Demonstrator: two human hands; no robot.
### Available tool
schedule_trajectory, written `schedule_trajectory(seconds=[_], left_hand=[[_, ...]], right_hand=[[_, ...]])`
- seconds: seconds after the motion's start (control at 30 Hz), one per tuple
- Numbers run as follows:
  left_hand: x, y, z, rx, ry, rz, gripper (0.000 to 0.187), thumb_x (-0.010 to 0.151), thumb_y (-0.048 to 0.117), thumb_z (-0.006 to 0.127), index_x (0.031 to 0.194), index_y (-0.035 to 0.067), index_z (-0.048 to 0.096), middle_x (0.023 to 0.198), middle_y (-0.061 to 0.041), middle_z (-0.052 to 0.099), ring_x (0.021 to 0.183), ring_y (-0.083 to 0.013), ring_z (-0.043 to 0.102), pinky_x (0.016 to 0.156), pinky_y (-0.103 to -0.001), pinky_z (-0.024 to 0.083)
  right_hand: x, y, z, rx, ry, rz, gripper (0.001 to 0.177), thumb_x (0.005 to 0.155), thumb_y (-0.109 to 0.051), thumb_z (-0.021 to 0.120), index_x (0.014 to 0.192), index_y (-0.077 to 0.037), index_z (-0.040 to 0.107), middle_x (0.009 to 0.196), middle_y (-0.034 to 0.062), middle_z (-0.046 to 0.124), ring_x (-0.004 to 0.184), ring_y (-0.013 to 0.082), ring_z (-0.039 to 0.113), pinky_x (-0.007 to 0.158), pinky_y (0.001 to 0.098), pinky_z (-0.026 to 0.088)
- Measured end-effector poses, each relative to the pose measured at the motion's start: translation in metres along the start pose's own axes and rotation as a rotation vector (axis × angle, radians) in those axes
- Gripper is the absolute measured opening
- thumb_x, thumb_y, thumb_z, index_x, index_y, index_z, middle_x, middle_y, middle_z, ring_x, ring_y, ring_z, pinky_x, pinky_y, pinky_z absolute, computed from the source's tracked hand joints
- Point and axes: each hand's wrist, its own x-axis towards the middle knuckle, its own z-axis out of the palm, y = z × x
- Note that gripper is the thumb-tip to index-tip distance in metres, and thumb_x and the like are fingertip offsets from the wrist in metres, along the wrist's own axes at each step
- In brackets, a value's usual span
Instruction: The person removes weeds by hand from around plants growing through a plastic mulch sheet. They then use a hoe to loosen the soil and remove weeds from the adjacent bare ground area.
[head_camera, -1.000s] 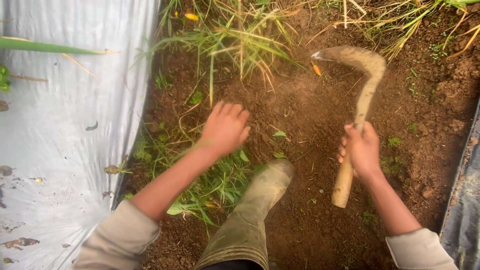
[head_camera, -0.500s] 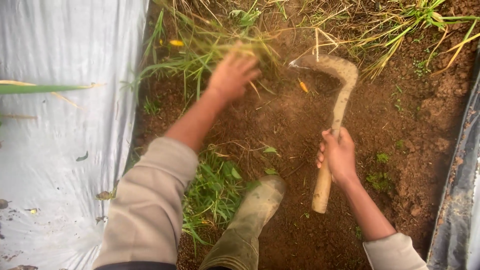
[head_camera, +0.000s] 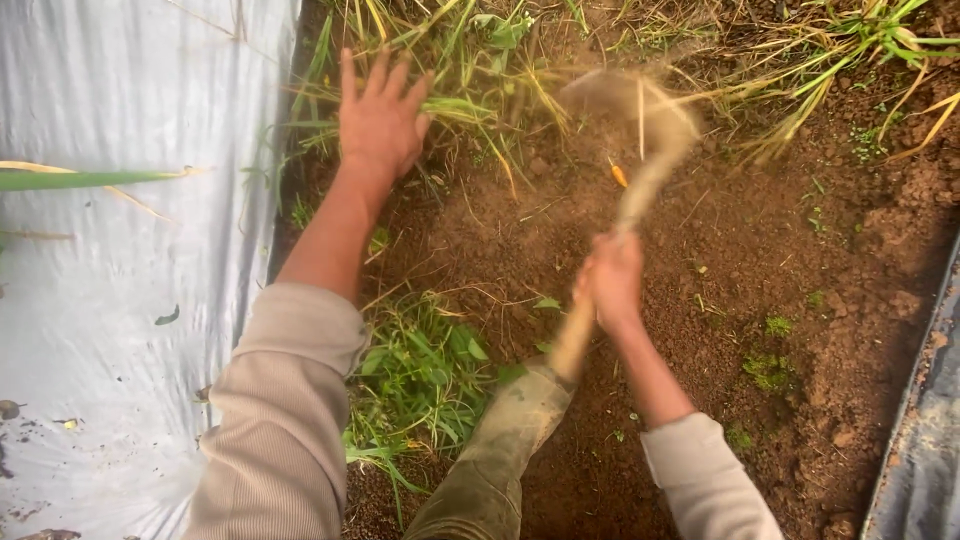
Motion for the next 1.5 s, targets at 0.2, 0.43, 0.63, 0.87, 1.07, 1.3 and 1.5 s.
schedule_trajectory(seconds=[0.2, 0.43, 0.63, 0.87, 1.07, 1.3, 1.5], left_hand=[[-0.004, 0.001, -0.003, -0.052, -0.010, -0.012, 0.060, 0.102, 0.054, 0.023, 0.157, 0.031, 0.023, 0.165, -0.006, 0.021, 0.152, -0.0280, 0.009, 0.118, -0.062, -0.003], [-0.004, 0.001, -0.009, -0.094, -0.024, -0.026, 0.062, 0.100, 0.056, 0.030, 0.155, 0.028, 0.027, 0.164, -0.007, 0.023, 0.151, -0.0271, 0.012, 0.118, -0.063, -0.004], [-0.007, 0.002, 0.003, -0.210, 0.151, 0.012, 0.062, 0.094, 0.052, 0.053, 0.148, 0.022, 0.044, 0.156, -0.011, 0.041, 0.147, -0.0288, 0.028, 0.118, -0.063, 0.000], [-0.015, 0.016, 0.000, -0.253, 0.445, 0.129, 0.061, 0.088, 0.039, 0.063, 0.145, 0.019, 0.050, 0.149, -0.014, 0.051, 0.142, -0.0337, 0.038, 0.119, -0.065, 0.004], [-0.008, 0.088, -0.021, -0.224, 0.723, 0.381, 0.019, 0.089, 0.017, 0.066, 0.106, 0.010, 0.066, 0.103, -0.004, 0.065, 0.104, -0.0209, 0.059, 0.117, -0.048, 0.030], [0.019, 0.158, -0.017, -0.063, 0.216, 0.613, 0.037, 0.094, 0.014, 0.062, 0.131, 0.015, 0.056, 0.134, -0.008, 0.053, 0.131, -0.0252, 0.046, 0.121, -0.051, 0.023], [0.041, 0.138, -0.055, 0.126, 0.132, 0.373, 0.071, 0.094, 0.005, 0.054, 0.156, 0.026, 0.027, 0.166, -0.008, 0.004, 0.151, -0.0372, 0.007, 0.123, -0.058, 0.006]], right_hand=[[-0.011, -0.025, -0.011, -0.287, -0.001, -0.014, 0.013, 0.110, -0.008, 0.041, 0.101, -0.009, 0.050, 0.069, -0.0001, 0.051, 0.046, 0.0099, 0.046, 0.037, 0.0214, 0.042], [-0.005, -0.022, 0.012, 0.074, 0.102, -0.065, 0.024, 0.115, -0.015, 0.036, 0.094, -0.013, 0.048, 0.060, -0.0032, 0.050, 0.040, 0.0080, 0.045, 0.032, 0.0204, 0.042], [-0.006, 0.003, 0.013, -0.047, 0.111, 0.013, 0.012, 0.111, -0.009, 0.041, 0.103, -0.011, 0.049, 0.067, -0.0007, 0.052, 0.043, 0.0092, 0.044, 0.034, 0.0212, 0.041], [0.010, -0.015, 0.012, 0.077, 0.082, -0.002, 0.013, 0.112, -0.012, 0.043, 0.101, -0.014, 0.048, 0.063, -0.0031, 0.050, 0.042, 0.0073, 0.043, 0.035, 0.0206, 0.039], [0.002, -0.005, 0.007, -0.098, -0.012, 0.043, 0.012, 0.111, -0.011, 0.045, 0.100, -0.009, 0.049, 0.064, 0.0000, 0.049, 0.041, 0.0093, 0.042, 0.033, 0.0216, 0.038], [0.012, 0.000, -0.009, -0.041, -0.011, -0.001, 0.008, 0.102, -0.012, 0.045, 0.104, -0.004, 0.046, 0.062, 0.0002, 0.043, 0.039, 0.0103, 0.047, 0.029, 0.0265, 0.045], [0.014, -0.016, -0.018, -0.037, -0.010, 0.049, 0.006, 0.105, -0.011, 0.046, 0.100, -0.007, 0.046, 0.063, 0.0012, 0.044, 0.041, 0.0109, 0.044, 0.031, 0.0259, 0.041]])
